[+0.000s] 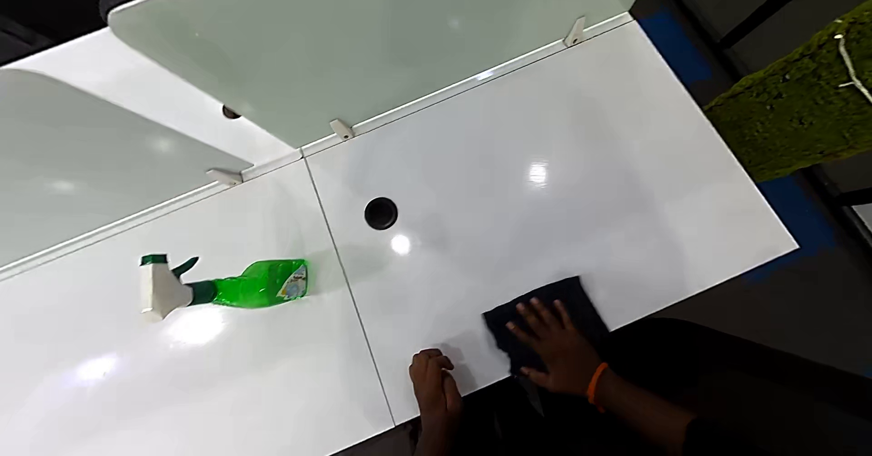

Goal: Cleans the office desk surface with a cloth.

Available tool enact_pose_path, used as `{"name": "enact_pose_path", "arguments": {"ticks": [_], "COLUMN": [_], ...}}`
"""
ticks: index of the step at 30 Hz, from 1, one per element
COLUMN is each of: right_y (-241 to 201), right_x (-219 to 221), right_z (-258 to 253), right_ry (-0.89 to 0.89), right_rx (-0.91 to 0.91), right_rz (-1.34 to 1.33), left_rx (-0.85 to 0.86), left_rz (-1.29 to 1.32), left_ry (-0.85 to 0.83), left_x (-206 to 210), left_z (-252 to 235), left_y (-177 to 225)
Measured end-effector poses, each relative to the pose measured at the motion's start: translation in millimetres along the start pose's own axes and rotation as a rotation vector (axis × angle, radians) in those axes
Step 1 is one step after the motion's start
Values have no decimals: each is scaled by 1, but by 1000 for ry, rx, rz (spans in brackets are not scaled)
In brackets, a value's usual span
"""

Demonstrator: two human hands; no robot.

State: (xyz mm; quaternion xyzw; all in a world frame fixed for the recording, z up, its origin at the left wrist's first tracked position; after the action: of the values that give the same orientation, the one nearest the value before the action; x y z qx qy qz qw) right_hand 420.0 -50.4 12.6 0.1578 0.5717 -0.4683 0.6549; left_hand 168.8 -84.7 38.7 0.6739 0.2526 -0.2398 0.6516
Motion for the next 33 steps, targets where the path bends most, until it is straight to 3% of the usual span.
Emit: {"name": "enact_pose_path", "arguments": {"ticks": [3, 6, 9, 12, 17, 21, 24, 26, 28, 30, 33], "right_y": [-57, -76, -66, -45, -40, -91, -105, -84, -40, 24, 135], "right_x": [3, 0, -15, -36, -48, -27, -7, -4, -15, -37, -68], "right_z": [-52, -89, -131, -179, -228, -207, -167, -139, -112, -87, -49], "right_ry": [-143, -201, -75, 70, 107, 67, -99, -204, -167, -30, 19], "right_rx": [-96, -92, -28, 153, 392, 130, -104, -185, -188, -106, 52], "right_rz": [-67, -61, -16, 16, 28, -4, -72, -111, -105, -71, -4], "left_rx": [-26, -63, -111, -142, -161, -77, 9, 44, 68, 62, 55], "left_rz": [-2, -14, -31, -22, 97, 146, 154, 160, 131, 86, -14], "left_ry": [43, 78, 114, 178, 255, 263, 234, 193, 138, 78, -8], "left_x": [-13, -30, -47, -66, -83, -76, -58, -35, -4, 31, 90], "left_z": [-4, -2, 0, 11, 24, -8, -47, -66, -76, -81, -89], "left_y": [-9, -27, -42, -55, -66, -41, 1, 27, 50, 71, 106]}}
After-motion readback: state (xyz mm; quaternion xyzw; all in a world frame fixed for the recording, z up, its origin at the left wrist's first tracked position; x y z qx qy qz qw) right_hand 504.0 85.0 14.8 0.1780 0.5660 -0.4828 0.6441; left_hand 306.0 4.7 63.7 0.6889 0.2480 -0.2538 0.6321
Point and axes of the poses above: each hand's wrist, its own z-axis away from the middle knuckle, its own x-axis out of the palm, y = z × x, the point moved 7 cm from there along -z, towards the middle knuckle, and after that the axes turned 9 degrees about -y, right-handed, at the moved point
